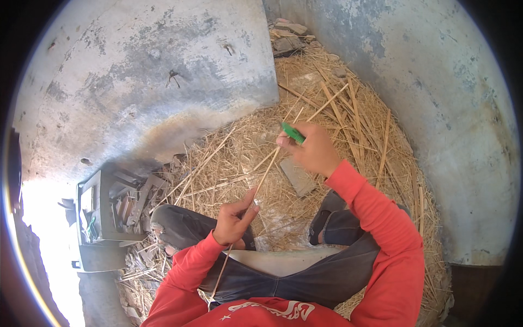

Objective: The person strips thin bamboo strips with a utility knife by hand. They repeatedly pull the blade along the length of the strips to shave off material while sitting in a workspace.

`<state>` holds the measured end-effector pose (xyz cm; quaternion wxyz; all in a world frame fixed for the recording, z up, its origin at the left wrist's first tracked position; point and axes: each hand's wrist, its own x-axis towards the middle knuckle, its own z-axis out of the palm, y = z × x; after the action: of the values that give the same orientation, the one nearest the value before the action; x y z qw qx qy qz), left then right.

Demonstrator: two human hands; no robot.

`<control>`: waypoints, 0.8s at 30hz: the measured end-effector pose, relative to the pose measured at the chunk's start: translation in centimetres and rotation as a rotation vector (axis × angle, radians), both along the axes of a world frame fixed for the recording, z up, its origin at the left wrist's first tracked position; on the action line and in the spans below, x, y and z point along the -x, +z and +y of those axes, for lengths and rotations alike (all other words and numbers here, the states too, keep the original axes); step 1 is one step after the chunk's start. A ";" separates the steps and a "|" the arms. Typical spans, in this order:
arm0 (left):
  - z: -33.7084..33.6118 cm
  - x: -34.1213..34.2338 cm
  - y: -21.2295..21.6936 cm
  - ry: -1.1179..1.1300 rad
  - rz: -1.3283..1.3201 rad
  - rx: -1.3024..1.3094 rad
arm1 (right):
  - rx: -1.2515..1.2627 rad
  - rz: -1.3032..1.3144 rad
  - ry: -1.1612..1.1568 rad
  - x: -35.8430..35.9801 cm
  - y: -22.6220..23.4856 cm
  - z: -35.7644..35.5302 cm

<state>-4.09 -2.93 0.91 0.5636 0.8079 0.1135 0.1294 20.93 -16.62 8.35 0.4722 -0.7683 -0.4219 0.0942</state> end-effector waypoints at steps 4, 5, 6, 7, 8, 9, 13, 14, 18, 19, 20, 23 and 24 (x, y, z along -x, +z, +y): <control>0.1 0.1 0.0 -0.035 0.008 -0.067 | -0.172 0.038 -0.125 -2.7 -1.3 0.0; 0.2 0.1 -0.1 -0.041 0.015 -0.061 | -0.284 0.034 -0.164 -3.3 -1.5 -0.2; 0.2 0.1 0.1 -0.024 0.017 -0.020 | -0.277 0.048 -0.214 -4.1 -1.4 -0.4; 0.1 0.1 0.4 -0.009 0.019 0.022 | -0.269 0.060 -0.264 -4.9 -1.3 -0.7; 0.1 0.1 0.5 0.006 0.020 0.064 | -0.262 0.072 -0.315 -5.3 -1.3 -0.9; 0.3 0.1 0.3 0.000 0.004 0.088 | -0.215 0.099 -0.298 -5.0 -1.0 -0.8; 0.6 -0.2 0.3 -0.065 0.049 0.299 | 0.005 0.120 -0.169 -2.1 0.0 -1.2; 0.7 -0.4 0.7 -0.089 0.090 0.379 | 0.067 0.108 -0.119 -1.2 -0.1 -1.1; 0.7 -0.8 1.6 -0.120 0.133 0.477 | 0.119 0.237 0.056 2.2 -0.6 0.2; 0.7 -0.8 1.5 -0.130 0.121 0.460 | 0.111 0.294 0.092 2.7 -1.2 0.5; 0.7 -0.8 1.4 -0.140 0.111 0.444 | 0.102 0.352 0.129 3.1 -1.9 0.8; 0.8 -0.9 1.2 -0.231 0.086 0.431 | -0.092 0.425 0.162 3.1 -4.3 1.2; 0.8 -0.8 1.0 -0.234 0.079 0.430 | -0.046 0.445 0.150 3.0 -4.3 1.2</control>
<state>-3.28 -2.13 1.91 0.7288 0.6815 0.0659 0.0042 17.88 -15.42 4.09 0.5626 -0.6842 -0.3652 0.2863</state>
